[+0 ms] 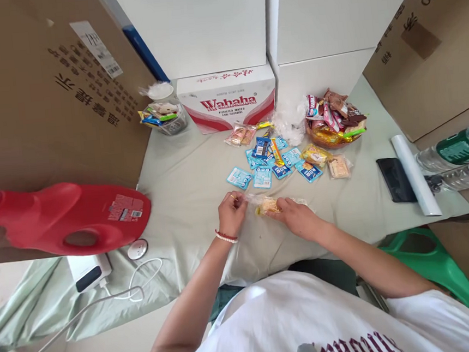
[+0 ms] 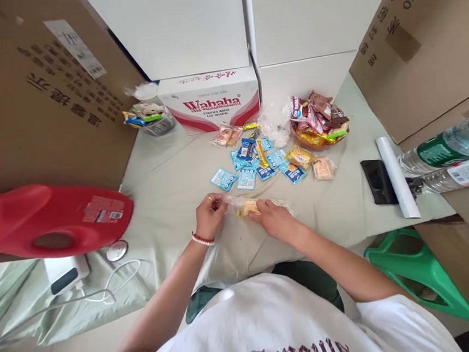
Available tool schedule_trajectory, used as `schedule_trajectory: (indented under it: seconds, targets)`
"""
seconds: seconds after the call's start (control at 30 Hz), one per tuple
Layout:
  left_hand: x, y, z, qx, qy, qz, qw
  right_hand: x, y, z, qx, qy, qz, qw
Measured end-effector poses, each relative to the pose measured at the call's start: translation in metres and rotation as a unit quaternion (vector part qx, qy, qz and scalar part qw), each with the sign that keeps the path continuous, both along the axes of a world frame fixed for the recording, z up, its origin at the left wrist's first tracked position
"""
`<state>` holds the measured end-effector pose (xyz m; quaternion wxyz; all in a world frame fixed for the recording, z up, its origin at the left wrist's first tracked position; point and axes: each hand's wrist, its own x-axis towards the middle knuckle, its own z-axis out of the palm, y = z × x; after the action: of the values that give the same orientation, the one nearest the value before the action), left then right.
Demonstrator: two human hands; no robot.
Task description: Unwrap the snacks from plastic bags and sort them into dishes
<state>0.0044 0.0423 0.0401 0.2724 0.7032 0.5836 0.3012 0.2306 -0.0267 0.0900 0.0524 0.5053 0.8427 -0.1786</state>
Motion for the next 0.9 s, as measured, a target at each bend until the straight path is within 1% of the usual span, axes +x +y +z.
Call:
schedule_trajectory:
  seconds: [0.07,0.13,0.17,0.23,0.27,0.3,0.33,0.37,0.4,0.43,0.47,0.53,0.6,0.67,0.77,0.83,0.9]
  targets:
    - [0.016,-0.012,0.011,0.026,-0.019,-0.073,0.997,-0.001,0.0,-0.004,0.0,0.033,-0.016,0.999]
    - [0.033,-0.024,0.017,0.042,-0.004,-0.158,0.987,0.003,0.0,-0.01,0.01,0.088,-0.026,0.996]
    - [0.04,-0.029,0.019,0.045,0.022,-0.185,0.981,0.007,-0.001,-0.014,0.014,0.13,-0.026,0.991]
    - [0.05,-0.038,0.019,0.047,0.097,-0.203,0.973,0.021,-0.003,-0.022,0.016,0.23,-0.04,0.972]
    - [0.052,-0.041,0.019,0.05,0.135,-0.203,0.969,0.029,-0.004,-0.026,0.025,0.274,-0.076,0.958]
    - [0.053,-0.045,0.018,0.055,0.169,-0.203,0.963,0.037,-0.006,-0.031,0.045,0.3,-0.132,0.944]
    - [0.054,-0.048,0.017,0.061,0.196,-0.204,0.957,0.044,-0.008,-0.035,0.072,0.302,-0.202,0.929]
    - [0.054,-0.051,0.016,0.067,0.217,-0.208,0.952,0.049,-0.01,-0.038,0.1,0.281,-0.274,0.915]
    - [0.053,-0.053,0.015,0.072,0.233,-0.21,0.947,0.053,-0.012,-0.041,0.121,0.244,-0.332,0.903]
    - [0.054,-0.055,0.015,0.078,0.246,-0.21,0.943,0.056,-0.014,-0.043,0.128,0.204,-0.362,0.9]
    - [0.054,-0.057,0.015,0.082,0.255,-0.207,0.941,0.057,-0.017,-0.044,0.121,0.173,-0.367,0.906]
    - [0.056,-0.06,0.014,0.092,0.264,-0.197,0.94,0.055,-0.019,-0.04,0.092,0.155,-0.341,0.923]
    - [0.057,-0.062,0.012,0.107,0.262,-0.186,0.941,0.049,-0.018,-0.032,0.07,0.176,-0.317,0.929]
    - [0.059,-0.063,0.01,0.124,0.257,-0.183,0.941,0.038,-0.01,-0.021,0.055,0.197,-0.304,0.931]
    - [0.059,-0.059,0.007,0.131,0.252,-0.211,0.935,0.01,0.011,-0.01,0.06,0.187,-0.281,0.939]
    - [0.055,-0.056,0.008,0.124,0.249,-0.239,0.93,-0.01,0.024,-0.009,0.061,0.166,-0.266,0.948]
    - [0.043,-0.054,0.01,0.127,0.237,-0.256,0.928,-0.025,0.03,-0.011,0.056,0.157,-0.232,0.958]
